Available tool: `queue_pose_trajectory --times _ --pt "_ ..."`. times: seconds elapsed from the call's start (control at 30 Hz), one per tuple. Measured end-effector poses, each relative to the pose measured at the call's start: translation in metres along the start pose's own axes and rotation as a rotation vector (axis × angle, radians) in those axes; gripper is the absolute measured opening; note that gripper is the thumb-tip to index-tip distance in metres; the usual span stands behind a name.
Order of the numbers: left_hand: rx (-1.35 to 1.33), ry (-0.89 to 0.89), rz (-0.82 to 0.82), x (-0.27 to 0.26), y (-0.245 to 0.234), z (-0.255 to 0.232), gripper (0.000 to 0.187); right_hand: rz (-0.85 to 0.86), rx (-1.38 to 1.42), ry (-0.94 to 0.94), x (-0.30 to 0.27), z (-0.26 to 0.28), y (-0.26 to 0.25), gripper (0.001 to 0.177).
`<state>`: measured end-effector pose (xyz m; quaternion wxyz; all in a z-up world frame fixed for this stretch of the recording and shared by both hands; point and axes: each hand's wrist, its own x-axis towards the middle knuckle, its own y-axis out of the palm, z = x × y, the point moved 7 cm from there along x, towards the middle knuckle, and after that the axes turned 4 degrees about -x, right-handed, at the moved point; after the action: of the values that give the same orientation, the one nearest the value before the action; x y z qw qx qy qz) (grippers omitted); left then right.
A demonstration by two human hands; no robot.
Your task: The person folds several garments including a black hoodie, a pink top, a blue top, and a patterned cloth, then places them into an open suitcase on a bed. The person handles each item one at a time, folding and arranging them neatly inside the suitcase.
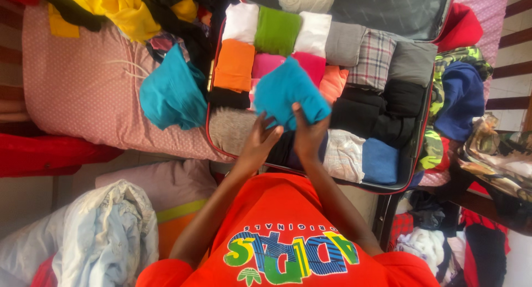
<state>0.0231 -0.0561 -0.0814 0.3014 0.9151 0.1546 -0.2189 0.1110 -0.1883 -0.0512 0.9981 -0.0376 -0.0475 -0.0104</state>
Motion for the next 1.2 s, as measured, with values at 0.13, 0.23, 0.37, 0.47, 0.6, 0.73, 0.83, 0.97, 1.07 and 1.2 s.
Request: queue_pose_trajectory --times 0.13,0.23,0.37,0.47,0.6,0.73,0.83,0.97,1.07,1.2 --pt "-0.099 0.198 -0.119 0.009 -0.005 -0.002 0.096 0.167 0.162 0.127 -0.044 -0.01 0.027 0.033" --pt "-0.189 0.114 -0.138 0.014 -0.025 0.004 0.1 0.278 0.288 0.278 -0.054 -0.022 0.036 0.038" --pt "-0.274 0.098 -0.162 0.019 -0.054 0.022 0.082 0.37 0.375 0.432 -0.06 -0.044 0.046 0.04" --pt "-0.373 0.06 -0.191 0.023 -0.079 0.044 0.067 0.457 0.435 0.587 -0.067 -0.067 0.059 0.042" --pt "-0.546 0.01 -0.32 0.029 -0.107 0.068 0.059 0.411 0.319 0.688 -0.077 -0.093 0.077 0.052" --pt "-0.632 -0.041 -0.415 0.033 -0.123 0.078 0.063 0.307 0.289 0.823 -0.084 -0.104 0.095 0.066" --pt "-0.604 0.014 -0.35 0.036 -0.128 0.071 0.067 0.299 0.314 0.914 -0.084 -0.108 0.119 0.073" --pt "-0.665 0.051 -0.311 0.049 -0.148 0.056 0.073 0.351 0.367 0.924 -0.075 -0.113 0.156 0.071" --pt "-0.546 0.109 -0.297 0.064 -0.164 0.043 0.076 0.315 0.381 0.805 -0.056 -0.12 0.171 0.065" --pt "-0.278 0.04 -0.306 0.081 -0.186 0.031 0.083 0.46 0.285 0.63 -0.02 -0.133 0.181 0.043"
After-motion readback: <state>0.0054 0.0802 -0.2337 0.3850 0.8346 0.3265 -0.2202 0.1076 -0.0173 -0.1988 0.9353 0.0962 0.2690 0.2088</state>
